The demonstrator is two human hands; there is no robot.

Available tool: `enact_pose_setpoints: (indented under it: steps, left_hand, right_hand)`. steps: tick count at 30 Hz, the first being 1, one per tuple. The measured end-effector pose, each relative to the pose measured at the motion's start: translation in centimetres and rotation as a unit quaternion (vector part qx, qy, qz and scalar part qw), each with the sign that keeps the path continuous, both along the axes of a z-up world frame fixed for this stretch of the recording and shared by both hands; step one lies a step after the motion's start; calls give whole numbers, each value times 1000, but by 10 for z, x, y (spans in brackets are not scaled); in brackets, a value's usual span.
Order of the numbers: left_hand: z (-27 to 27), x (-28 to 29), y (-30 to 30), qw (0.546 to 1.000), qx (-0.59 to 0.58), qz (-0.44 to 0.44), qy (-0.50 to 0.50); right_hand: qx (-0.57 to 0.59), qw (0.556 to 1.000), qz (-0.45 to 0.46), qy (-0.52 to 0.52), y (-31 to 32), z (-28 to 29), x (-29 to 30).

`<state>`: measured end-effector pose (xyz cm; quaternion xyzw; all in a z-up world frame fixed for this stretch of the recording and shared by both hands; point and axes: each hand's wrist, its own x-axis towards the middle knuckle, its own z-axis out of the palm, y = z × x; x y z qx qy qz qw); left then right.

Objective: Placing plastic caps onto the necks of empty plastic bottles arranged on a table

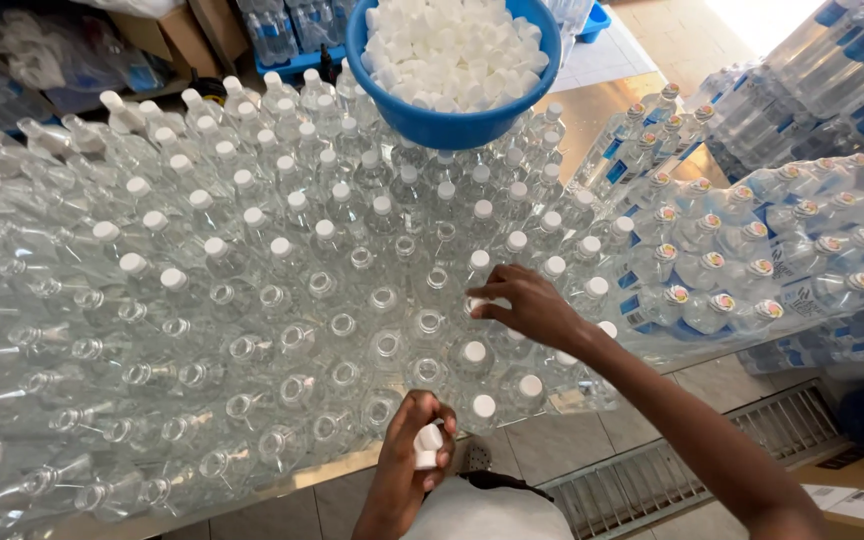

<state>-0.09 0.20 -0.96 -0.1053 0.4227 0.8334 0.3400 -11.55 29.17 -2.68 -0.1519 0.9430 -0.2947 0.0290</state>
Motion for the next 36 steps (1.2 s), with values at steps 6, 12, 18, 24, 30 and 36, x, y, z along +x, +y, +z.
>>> enact_pose_setpoints:
  steps: [6, 12, 18, 24, 30, 36]
  left_hand:
    - [-61, 14, -33, 977, 186, 66, -83]
    - [-73, 21, -48, 977, 140, 91, -136]
    - [-4, 3, -25, 978, 18, 151, -146]
    - [21, 1, -7, 986, 22, 111, -118]
    - [40, -2, 6, 984, -1, 126, -125]
    - [70, -5, 9, 987, -58, 102, -113]
  right_hand:
    - [98, 988, 8, -115, 9, -7, -44]
    - [42, 951, 61, -299, 7, 12, -69]
    - [8, 950, 50, -309, 8, 11, -76]
    - [102, 978, -20, -180, -11, 17, -37]
    - [-129, 986, 98, -40, -67, 65, 55]
    - [-167, 970, 167, -53, -85, 64, 65]
